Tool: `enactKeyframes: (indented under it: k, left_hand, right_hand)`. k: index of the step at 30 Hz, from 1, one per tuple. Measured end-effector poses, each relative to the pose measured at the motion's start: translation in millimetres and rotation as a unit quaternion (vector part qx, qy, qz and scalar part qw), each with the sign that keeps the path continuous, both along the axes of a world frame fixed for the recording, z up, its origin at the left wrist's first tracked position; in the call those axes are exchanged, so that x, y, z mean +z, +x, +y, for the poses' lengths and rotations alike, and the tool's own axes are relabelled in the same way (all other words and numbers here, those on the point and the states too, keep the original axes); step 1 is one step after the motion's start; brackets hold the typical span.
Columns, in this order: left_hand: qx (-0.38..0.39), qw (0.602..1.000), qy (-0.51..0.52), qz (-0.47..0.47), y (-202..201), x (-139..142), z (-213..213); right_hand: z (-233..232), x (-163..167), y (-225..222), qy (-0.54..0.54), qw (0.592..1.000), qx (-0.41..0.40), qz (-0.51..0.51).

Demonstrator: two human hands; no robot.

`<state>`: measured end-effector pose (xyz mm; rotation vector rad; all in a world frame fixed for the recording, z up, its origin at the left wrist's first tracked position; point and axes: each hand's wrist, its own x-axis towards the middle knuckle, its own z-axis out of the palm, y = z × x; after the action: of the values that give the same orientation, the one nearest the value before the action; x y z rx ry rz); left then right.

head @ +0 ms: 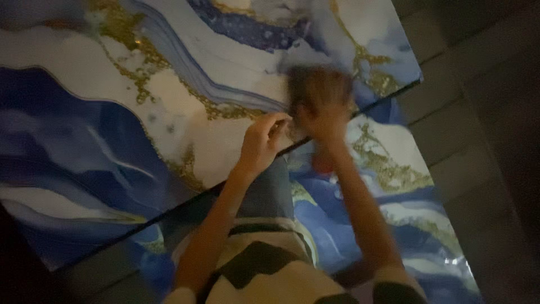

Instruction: The person wipes a large glossy panel with a dark cloth, sprays it with a white bottle, and continues wiping across the surface. They then pick up two clear glasses and place them on the panel.

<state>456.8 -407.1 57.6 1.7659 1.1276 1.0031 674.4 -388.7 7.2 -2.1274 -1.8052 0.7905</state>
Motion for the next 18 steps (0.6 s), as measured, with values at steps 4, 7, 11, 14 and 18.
enactKeyframes:
  k: [4,7,11,14,18]
  left_hand:
    - [-0.007,0.998,-0.056,0.005,20,-5,2]
    - [-0.029,0.999,-0.035,-0.023,44,-9,10]
    - [-0.075,0.997,0.002,-0.005,83,-6,26]
    - [-0.077,0.995,-0.056,-0.005,101,-1,33]
    - [-0.098,0.993,-0.058,0.021,112,1,39]
  right_hand:
    - [-13,17,7,0.216,0.958,-0.042,-0.182]
    - [-59,14,-31,0.196,0.971,0.09,-0.107]
    - [-46,-2,31,0.171,0.979,0.091,-0.056]
    - [6,-6,121,0.23,0.961,-0.008,-0.155]
    - [12,-10,108,0.202,0.964,-0.053,-0.166]
